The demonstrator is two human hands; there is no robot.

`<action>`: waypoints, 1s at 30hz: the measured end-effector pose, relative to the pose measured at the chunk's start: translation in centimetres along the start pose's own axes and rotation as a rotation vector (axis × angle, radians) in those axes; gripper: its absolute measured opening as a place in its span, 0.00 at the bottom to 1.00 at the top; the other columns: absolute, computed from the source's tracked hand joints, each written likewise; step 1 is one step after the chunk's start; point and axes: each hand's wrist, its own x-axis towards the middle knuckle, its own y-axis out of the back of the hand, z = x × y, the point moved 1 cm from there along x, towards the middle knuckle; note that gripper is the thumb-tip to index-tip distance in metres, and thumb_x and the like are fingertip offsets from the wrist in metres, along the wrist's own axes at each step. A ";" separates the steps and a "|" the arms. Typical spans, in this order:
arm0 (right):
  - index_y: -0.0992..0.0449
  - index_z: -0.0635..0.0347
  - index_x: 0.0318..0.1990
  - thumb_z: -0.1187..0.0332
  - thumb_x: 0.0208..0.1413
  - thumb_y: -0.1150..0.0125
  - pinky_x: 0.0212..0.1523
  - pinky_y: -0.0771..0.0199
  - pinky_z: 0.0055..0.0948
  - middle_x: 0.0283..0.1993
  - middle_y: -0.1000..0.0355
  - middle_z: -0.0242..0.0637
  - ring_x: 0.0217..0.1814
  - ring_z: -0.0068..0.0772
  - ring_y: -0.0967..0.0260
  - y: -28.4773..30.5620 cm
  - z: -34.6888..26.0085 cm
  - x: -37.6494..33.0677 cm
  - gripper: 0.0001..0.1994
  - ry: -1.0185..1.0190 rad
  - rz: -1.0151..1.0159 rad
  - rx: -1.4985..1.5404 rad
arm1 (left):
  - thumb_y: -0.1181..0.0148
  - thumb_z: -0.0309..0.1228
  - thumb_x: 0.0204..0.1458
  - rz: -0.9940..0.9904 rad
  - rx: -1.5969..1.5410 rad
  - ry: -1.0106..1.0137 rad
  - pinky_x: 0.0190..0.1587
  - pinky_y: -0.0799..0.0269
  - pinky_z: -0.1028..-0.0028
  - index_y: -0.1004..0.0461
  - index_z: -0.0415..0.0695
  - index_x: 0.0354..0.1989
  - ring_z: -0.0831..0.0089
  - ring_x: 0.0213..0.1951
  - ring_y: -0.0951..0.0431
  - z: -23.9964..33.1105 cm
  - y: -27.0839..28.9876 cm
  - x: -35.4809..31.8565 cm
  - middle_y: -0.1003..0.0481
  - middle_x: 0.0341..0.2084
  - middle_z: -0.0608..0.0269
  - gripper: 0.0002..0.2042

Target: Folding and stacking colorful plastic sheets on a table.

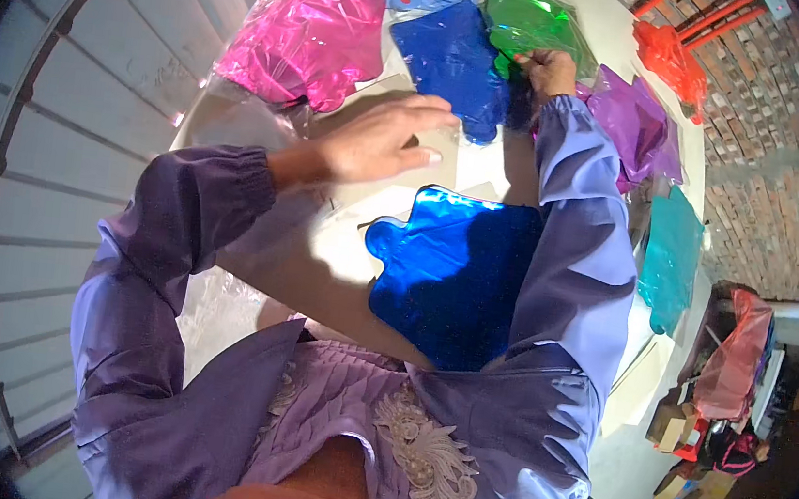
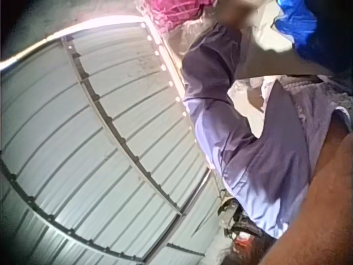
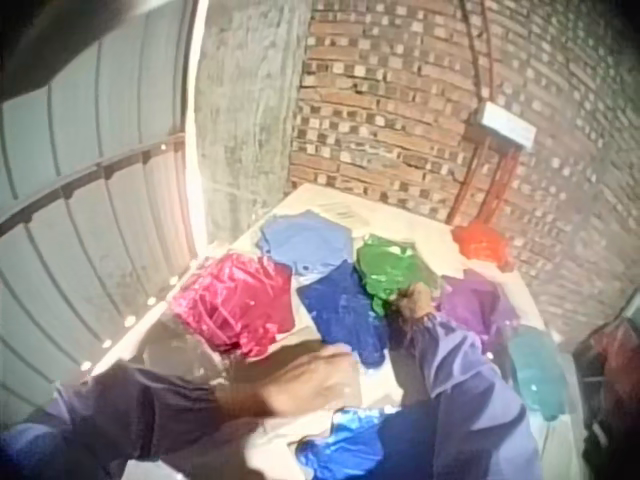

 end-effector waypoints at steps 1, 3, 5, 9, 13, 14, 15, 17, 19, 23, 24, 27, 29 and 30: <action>0.21 0.64 0.24 0.71 0.50 0.33 0.28 0.35 0.27 0.19 0.30 0.30 0.23 0.20 0.35 -0.2 -0.9 -0.2 0.07 0.000 0.006 -0.003 | 0.42 0.34 0.54 0.006 0.042 0.026 0.64 0.42 0.62 0.33 0.39 0.57 0.54 0.63 0.38 -0.3 0.6 0.5 0.38 0.60 0.47 0.23; 0.22 0.64 0.24 0.70 0.51 0.33 0.26 0.36 0.26 0.19 0.31 0.29 0.23 0.19 0.36 -0.4 -2.5 -0.7 0.08 0.000 0.045 -0.126 | 0.42 0.34 0.54 0.011 0.081 0.042 0.64 0.42 0.62 0.32 0.39 0.57 0.54 0.62 0.38 -1.3 1.0 2.0 0.37 0.60 0.47 0.22; 0.23 0.64 0.23 0.70 0.51 0.33 0.25 0.37 0.26 0.19 0.31 0.29 0.23 0.18 0.36 0.0 -2.6 -0.6 0.09 -0.003 0.069 -0.193 | 0.42 0.34 0.53 0.039 0.113 0.054 0.64 0.42 0.63 0.32 0.39 0.56 0.55 0.63 0.38 -2.8 0.6 3.5 0.37 0.60 0.48 0.22; 0.24 0.63 0.21 0.70 0.51 0.33 0.24 0.38 0.25 0.19 0.31 0.28 0.22 0.17 0.37 0.3 -0.2 0.5 0.10 0.032 -0.047 0.093 | 0.42 0.34 0.54 0.028 0.157 0.009 0.64 0.42 0.63 0.32 0.38 0.56 0.55 0.62 0.38 -4.5 -0.3 7.2 0.36 0.59 0.48 0.22; 0.24 0.62 0.20 0.70 0.51 0.34 0.24 0.36 0.26 0.20 0.30 0.28 0.23 0.16 0.36 0.2 1.0 1.5 0.10 0.049 -0.059 0.373 | 0.44 0.34 0.55 0.054 0.223 -0.084 0.62 0.41 0.62 0.32 0.36 0.55 0.54 0.61 0.36 -5.5 -1.6 11.0 0.34 0.58 0.48 0.21; 0.23 0.63 0.22 0.71 0.50 0.34 0.25 0.35 0.27 0.19 0.30 0.29 0.23 0.17 0.35 0.3 1.1 1.6 0.08 0.055 -0.020 0.284 | 0.44 0.34 0.55 0.072 0.250 -0.121 0.62 0.40 0.62 0.32 0.35 0.55 0.54 0.61 0.36 -5.6 -1.9 12.0 0.34 0.57 0.48 0.21; 0.22 0.64 0.24 0.72 0.49 0.34 0.26 0.33 0.28 0.19 0.29 0.29 0.23 0.18 0.33 0.5 1.3 1.6 0.06 0.060 0.020 0.194 | 0.44 0.34 0.55 0.069 0.247 -0.129 0.62 0.40 0.62 0.32 0.35 0.55 0.54 0.61 0.36 -5.6 -2.1 13.3 0.34 0.57 0.48 0.21; 0.21 0.65 0.26 0.73 0.48 0.34 0.26 0.31 0.29 0.19 0.29 0.30 0.23 0.19 0.31 0.6 0.6 1.4 0.05 0.068 0.057 0.100 | 0.43 0.36 0.54 -0.064 0.384 -0.078 0.61 0.39 0.62 0.31 0.34 0.53 0.53 0.59 0.34 -5.6 -2.2 15.8 0.31 0.53 0.48 0.21; 0.21 0.65 0.27 0.73 0.48 0.34 0.27 0.32 0.28 0.20 0.29 0.30 0.24 0.19 0.31 0.7 -2.5 0.0 0.05 0.158 0.157 -0.131 | 0.43 0.37 0.54 -0.119 0.452 -0.043 0.60 0.39 0.62 0.30 0.34 0.52 0.53 0.58 0.33 -6.4 -2.2 17.2 0.29 0.51 0.48 0.22; 0.21 0.65 0.28 0.74 0.52 0.36 0.27 0.33 0.24 0.22 0.29 0.27 0.25 0.17 0.34 1.2 -4.2 -1.8 0.04 0.379 0.136 -0.364 | 0.46 0.42 0.56 -0.326 0.682 0.071 0.58 0.37 0.63 0.26 0.36 0.48 0.54 0.57 0.32 -7.4 -3.7 19.0 0.27 0.49 0.48 0.21; 0.22 0.65 0.28 0.75 0.53 0.37 0.26 0.34 0.23 0.22 0.28 0.25 0.25 0.16 0.35 1.5 -4.4 -2.4 0.04 0.471 0.094 -0.419 | 0.50 0.43 0.57 -0.335 0.620 0.133 0.57 0.36 0.63 0.26 0.38 0.49 0.56 0.57 0.31 -7.8 -3.8 19.4 0.27 0.50 0.50 0.21; 0.22 0.66 0.31 0.76 0.52 0.36 0.28 0.33 0.23 0.24 0.27 0.26 0.26 0.17 0.34 4.0 -6.6 -4.8 0.03 0.253 -0.358 0.032 | 0.57 0.45 0.58 -0.357 0.495 0.251 0.56 0.34 0.63 0.25 0.42 0.50 0.60 0.57 0.30 -8.5 -4.1 19.4 0.26 0.51 0.55 0.23; 0.21 0.66 0.32 0.76 0.51 0.36 0.29 0.32 0.24 0.25 0.26 0.27 0.27 0.17 0.33 5.9 -9.0 -7.0 0.03 0.138 -0.568 0.257 | 0.56 0.45 0.58 -0.258 0.421 0.213 0.56 0.34 0.63 0.27 0.42 0.52 0.59 0.56 0.30 -8.1 -4.1 19.2 0.27 0.52 0.55 0.23; 0.22 0.66 0.32 0.75 0.52 0.36 0.29 0.33 0.23 0.26 0.27 0.26 0.28 0.16 0.34 6.7 -10.5 -8.3 0.03 0.167 -0.525 0.303 | 0.55 0.46 0.58 -0.207 0.385 0.195 0.56 0.34 0.63 0.29 0.42 0.54 0.59 0.56 0.30 -7.7 -4.0 18.7 0.28 0.52 0.55 0.23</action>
